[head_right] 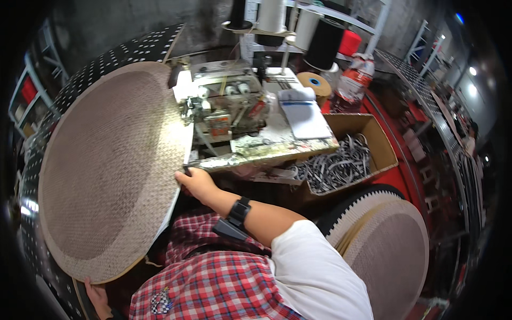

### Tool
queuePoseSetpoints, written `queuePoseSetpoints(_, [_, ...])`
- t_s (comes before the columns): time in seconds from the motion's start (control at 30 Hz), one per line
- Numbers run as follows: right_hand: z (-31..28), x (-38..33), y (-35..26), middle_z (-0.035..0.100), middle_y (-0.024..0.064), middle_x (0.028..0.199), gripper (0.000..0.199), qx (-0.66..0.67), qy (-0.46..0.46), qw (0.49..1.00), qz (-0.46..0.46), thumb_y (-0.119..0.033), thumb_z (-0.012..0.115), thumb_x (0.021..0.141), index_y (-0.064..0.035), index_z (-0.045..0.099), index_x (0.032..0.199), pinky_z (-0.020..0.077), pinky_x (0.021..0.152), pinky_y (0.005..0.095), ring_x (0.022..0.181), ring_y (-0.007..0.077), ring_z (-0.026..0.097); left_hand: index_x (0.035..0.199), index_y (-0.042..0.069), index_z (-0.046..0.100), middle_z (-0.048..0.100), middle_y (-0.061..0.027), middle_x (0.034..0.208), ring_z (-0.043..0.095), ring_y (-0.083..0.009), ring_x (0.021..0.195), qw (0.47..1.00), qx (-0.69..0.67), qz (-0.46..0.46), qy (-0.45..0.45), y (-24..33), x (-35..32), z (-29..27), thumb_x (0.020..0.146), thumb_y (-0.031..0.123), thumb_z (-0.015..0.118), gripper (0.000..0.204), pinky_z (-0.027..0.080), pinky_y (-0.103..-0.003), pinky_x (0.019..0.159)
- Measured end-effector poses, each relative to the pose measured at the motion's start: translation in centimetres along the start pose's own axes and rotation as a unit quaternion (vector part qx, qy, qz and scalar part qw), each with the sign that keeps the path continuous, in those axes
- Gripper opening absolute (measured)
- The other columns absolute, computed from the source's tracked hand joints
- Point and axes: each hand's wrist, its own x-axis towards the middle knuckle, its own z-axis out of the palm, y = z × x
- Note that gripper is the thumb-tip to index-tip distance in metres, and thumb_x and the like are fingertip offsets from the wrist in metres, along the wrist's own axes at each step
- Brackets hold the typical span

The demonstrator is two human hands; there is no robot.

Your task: Operating an overlock sewing machine to edge circular floor mats.

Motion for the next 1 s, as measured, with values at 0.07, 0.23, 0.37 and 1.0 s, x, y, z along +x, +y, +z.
queuePoseSetpoints(0.07, [0.4,-0.3,0.0,0.049,0.0002,0.060,0.026,0.028,-0.003,0.999,0.030,-0.030,0.055,0.080,-0.0059,0.053,0.073,0.0339,0.045,0.0224,0.049,0.0085,0.043,0.129,0.004,0.023,0.033,-0.0118,0.128,0.038,-0.0282,0.112,0.980,-0.188,-0.068,-0.014,1.2,-1.5,2.5,0.083,0.025,0.046,0.056,0.033,-0.040,0.091])
queuePoseSetpoints(0.23, [0.7,-0.8,-0.1,0.050,0.0005,0.060,0.024,0.023,-0.008,1.000,0.019,-0.028,0.055,0.080,-0.0053,0.053,0.075,0.0338,0.044,0.0221,0.049,0.0087,0.043,0.119,0.003,0.035,0.045,-0.0105,0.116,0.045,-0.0259,0.105,0.976,-0.188,-0.109,0.034,2.9,-3.7,7.1,0.081,0.023,0.048,0.046,0.037,-0.039,0.088])
queuePoseSetpoints(0.37, [1.2,-1.4,-0.1,0.050,0.0005,0.060,0.024,0.014,0.000,1.000,0.017,-0.029,0.056,0.080,-0.0054,0.053,0.076,0.0339,0.044,0.0219,0.049,0.0085,0.043,0.122,-0.002,0.030,0.041,-0.0140,0.119,0.042,-0.0274,0.108,0.977,-0.192,-0.090,-0.003,2.7,-5.2,8.8,0.077,0.022,0.049,0.054,0.035,-0.041,0.090])
queuePoseSetpoints(1.0, [6.7,-9.0,0.6,0.051,-0.0002,0.063,0.026,0.031,-0.043,0.998,0.033,-0.031,0.055,0.080,-0.0058,0.052,0.077,0.0361,0.048,0.0213,0.053,0.0079,0.045,0.080,0.001,0.050,0.053,-0.0097,0.074,0.050,-0.0172,0.065,0.983,-0.139,-0.117,-0.019,2.9,-11.3,11.8,0.080,0.021,0.049,0.021,0.043,-0.030,0.066])
